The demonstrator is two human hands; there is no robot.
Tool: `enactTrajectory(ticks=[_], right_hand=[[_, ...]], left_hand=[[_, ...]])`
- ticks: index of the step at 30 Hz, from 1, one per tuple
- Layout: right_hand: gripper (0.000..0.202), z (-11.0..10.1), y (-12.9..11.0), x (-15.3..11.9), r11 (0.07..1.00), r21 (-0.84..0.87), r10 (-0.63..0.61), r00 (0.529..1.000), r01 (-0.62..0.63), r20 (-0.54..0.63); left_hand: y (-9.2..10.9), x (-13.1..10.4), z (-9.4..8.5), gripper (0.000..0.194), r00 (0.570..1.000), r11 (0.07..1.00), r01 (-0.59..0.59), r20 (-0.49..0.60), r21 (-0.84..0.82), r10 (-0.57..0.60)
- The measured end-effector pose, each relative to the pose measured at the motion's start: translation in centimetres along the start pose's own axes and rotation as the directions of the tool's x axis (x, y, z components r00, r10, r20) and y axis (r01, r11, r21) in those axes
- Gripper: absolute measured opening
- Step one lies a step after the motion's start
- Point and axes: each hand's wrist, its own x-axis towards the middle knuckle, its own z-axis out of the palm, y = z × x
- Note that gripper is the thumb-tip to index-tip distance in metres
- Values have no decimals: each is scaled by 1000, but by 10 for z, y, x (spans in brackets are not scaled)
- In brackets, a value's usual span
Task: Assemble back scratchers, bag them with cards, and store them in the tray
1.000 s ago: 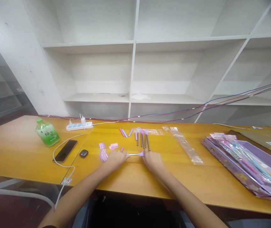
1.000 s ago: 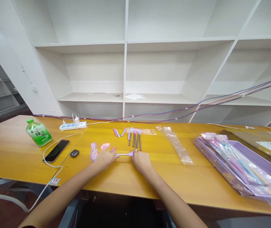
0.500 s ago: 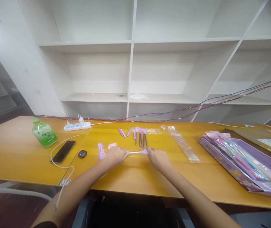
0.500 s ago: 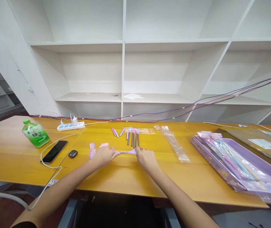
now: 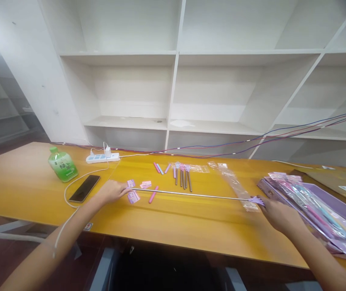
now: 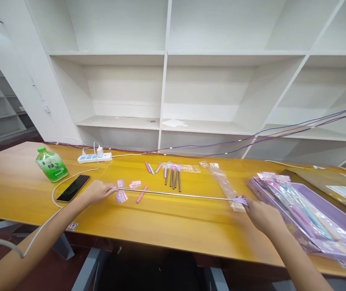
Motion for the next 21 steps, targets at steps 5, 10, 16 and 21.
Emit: enactTrajectory(ticks=[5,10,16,21], right_hand=[[48,11,-9,-4,1000,31,-4,1000,5,-19],[44,19,-9,-6,997,81,-15,1000,16,-5],[46,17,-20,-10,994,109,21,1000,-22,11],[46,9,-26,-3,993,117,35,999,-33,-17]], left_hand=[[7,-2,7,58,1000,999,1,8,-35,-1],[4,-4,13,57,1000,1000,6,-1,-19,-6],[3,-6,20,57,1000,999,4,-2,-44,-4],[3,-3,10,57,1000,1000,16,-26,-27,-16]])
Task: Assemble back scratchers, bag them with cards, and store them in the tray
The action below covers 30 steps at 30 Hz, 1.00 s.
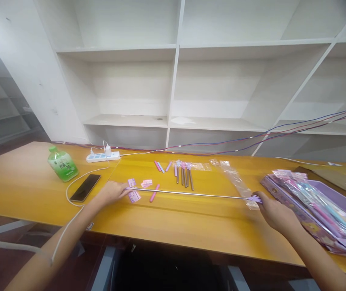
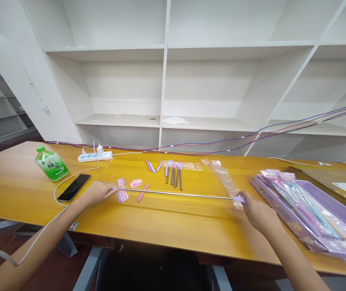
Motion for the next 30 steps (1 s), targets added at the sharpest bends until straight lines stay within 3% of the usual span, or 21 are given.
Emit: enactTrajectory(ticks=[5,12,14,16,20,22,23,25,30], right_hand=[[40,-24,-19,25,1000,-24,11,1000,-12,-26],[44,-87,-36,76,994,14,113,984,-112,-136],[42,-100,-63,79,992,3,126,978,-127,-168],[41,-104,-116,71,994,-3,108,976,-111,-191],[35,-82,-256,38,992,-21,-128,986,127,-110],[33,-64,-305,29,984,-11,-178,981,178,-79],[32,-55,-317,29,979,-5,-203,977,203,-67],[33,-41,-324,34,970,5,-241,969,241,-48],[35,-8,-293,52,955,45,-294,956,293,5]], left_hand=[[1,17,-26,62,997,1000,24,-71,15,-23],[-25,42,-68,66,983,998,51,-181,34,-44],[-16,53,-68,66,982,999,48,-186,22,-43],[13,69,-57,64,980,999,50,-192,-4,-50],[93,102,-21,58,990,993,47,-129,-112,-61],[117,113,-6,57,997,991,42,-61,-128,-50],[121,117,-1,56,997,991,46,-48,-122,-52],[119,121,4,55,998,995,48,-40,-93,-51],[108,126,20,56,1000,998,7,-23,-67,-8]])
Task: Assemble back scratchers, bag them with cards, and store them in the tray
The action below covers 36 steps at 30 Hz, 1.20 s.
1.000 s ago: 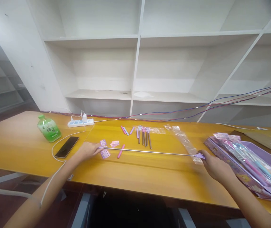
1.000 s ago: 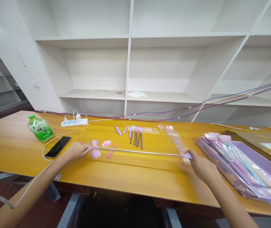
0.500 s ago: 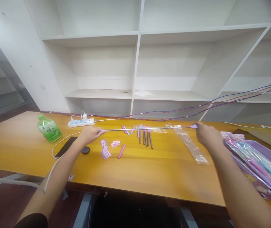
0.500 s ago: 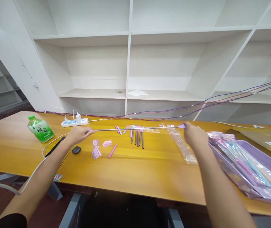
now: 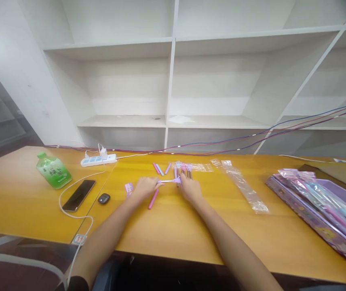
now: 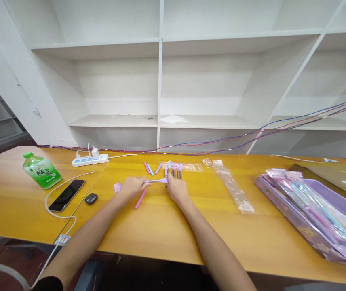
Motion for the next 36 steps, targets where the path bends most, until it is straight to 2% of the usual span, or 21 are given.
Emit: enactTrajectory(ticks=[4,9,12,15,20,24,27,29,32,36], right_hand=[[34,24,20,-1,979,203,-34,999,33,-2],[28,35,33,3,934,355,-16,998,38,-63],[26,33,34,5,925,378,4,998,18,-59],[36,33,36,6,921,389,35,995,4,-92],[42,43,57,15,910,414,105,983,-33,-153],[35,53,75,26,903,429,151,934,4,-324],[37,60,81,35,936,351,144,894,15,-423],[39,66,83,40,953,303,124,911,0,-392],[45,76,83,45,957,291,92,959,-11,-267],[50,85,83,49,960,281,71,975,-10,-209]], left_hand=[[13,-8,16,52,997,996,-77,-25,-39,76],[19,-16,9,37,996,994,-50,-81,-100,42],[12,-17,1,28,996,987,-33,-85,-156,20],[7,-17,0,25,996,981,-23,-85,-190,7],[7,-17,4,26,994,979,-50,-107,-198,30],[11,-18,8,27,988,978,-88,-142,-187,62],[12,-19,11,27,985,977,-103,-157,-186,74],[11,-18,12,28,984,975,-107,-158,-195,76],[9,-18,13,28,984,972,-113,-162,-207,79],[7,-18,14,28,982,968,-116,-170,-222,79]])
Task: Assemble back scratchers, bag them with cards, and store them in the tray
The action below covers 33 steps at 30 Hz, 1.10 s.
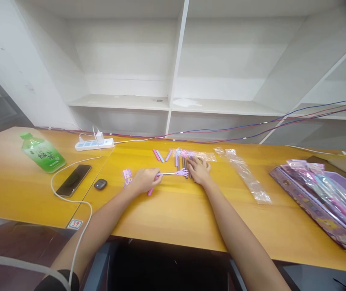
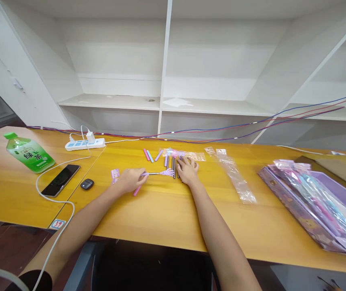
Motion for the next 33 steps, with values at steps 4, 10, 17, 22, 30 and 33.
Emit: enactTrajectory(ticks=[4,10,17,22,30,33], right_hand=[[53,0,1,1,1000,23,-6,999,7,-46],[51,-18,-4,3,973,148,-105,910,177,-401],[48,-41,-20,-14,826,142,-338,680,546,-650],[57,-48,-39,-28,702,125,-481,597,701,-642],[68,-44,-69,-43,578,153,-615,551,802,-565],[65,-40,-78,-45,684,185,-571,676,705,-465]], left_hand=[[-1,0,1,28,1000,999,5,-5,-33,-5],[1,1,0,27,995,972,82,-40,-219,-93],[1,11,7,49,879,127,56,-11,-990,-477],[1,14,1,50,886,-177,-10,74,-984,-458],[19,1,-10,66,961,4,222,218,-975,-168],[21,-1,-4,66,971,126,209,191,-970,-142]])
